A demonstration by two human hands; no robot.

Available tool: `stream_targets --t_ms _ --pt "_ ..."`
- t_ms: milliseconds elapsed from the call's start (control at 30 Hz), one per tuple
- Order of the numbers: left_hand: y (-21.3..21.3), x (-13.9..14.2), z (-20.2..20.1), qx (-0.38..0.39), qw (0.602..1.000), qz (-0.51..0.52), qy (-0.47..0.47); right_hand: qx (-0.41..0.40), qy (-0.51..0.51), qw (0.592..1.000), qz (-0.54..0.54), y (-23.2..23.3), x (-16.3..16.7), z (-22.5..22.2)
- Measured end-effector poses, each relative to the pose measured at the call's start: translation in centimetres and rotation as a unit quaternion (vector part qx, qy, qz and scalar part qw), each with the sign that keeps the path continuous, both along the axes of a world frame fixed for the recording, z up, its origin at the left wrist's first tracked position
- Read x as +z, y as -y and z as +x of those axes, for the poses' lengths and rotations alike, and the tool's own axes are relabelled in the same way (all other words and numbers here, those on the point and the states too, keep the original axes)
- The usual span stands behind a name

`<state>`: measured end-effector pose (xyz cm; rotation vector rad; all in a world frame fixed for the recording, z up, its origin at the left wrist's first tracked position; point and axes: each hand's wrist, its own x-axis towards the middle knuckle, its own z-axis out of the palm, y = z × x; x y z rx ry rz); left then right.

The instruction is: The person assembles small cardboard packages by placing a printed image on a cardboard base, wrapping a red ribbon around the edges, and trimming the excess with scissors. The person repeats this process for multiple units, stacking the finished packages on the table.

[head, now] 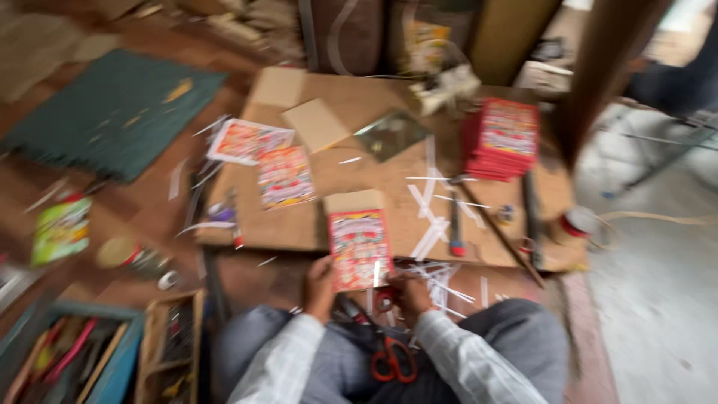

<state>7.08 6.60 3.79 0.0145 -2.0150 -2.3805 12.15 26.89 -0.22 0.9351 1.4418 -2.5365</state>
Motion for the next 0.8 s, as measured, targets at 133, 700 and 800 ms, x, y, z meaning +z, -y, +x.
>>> stream_targets --t_ms 133,700,800 --pt "0.7 1.3 0.1 0.013 0.989 -0.149 -0.012 0.046 -0.016 0.999 0.002 0.5 1.0 -0.9" --pt "-2.4 2.9 11.6 -0.065 0.923 -0.357 -0.13 0.067 -0.055 0.996 0.006 0.3 2.3 -0.7" --pt "-2.7 0.4 9.9 -0.003 0.961 -0.277 -0.016 0.068 -0.06 0.996 0.009 0.2 2.1 -0.7"
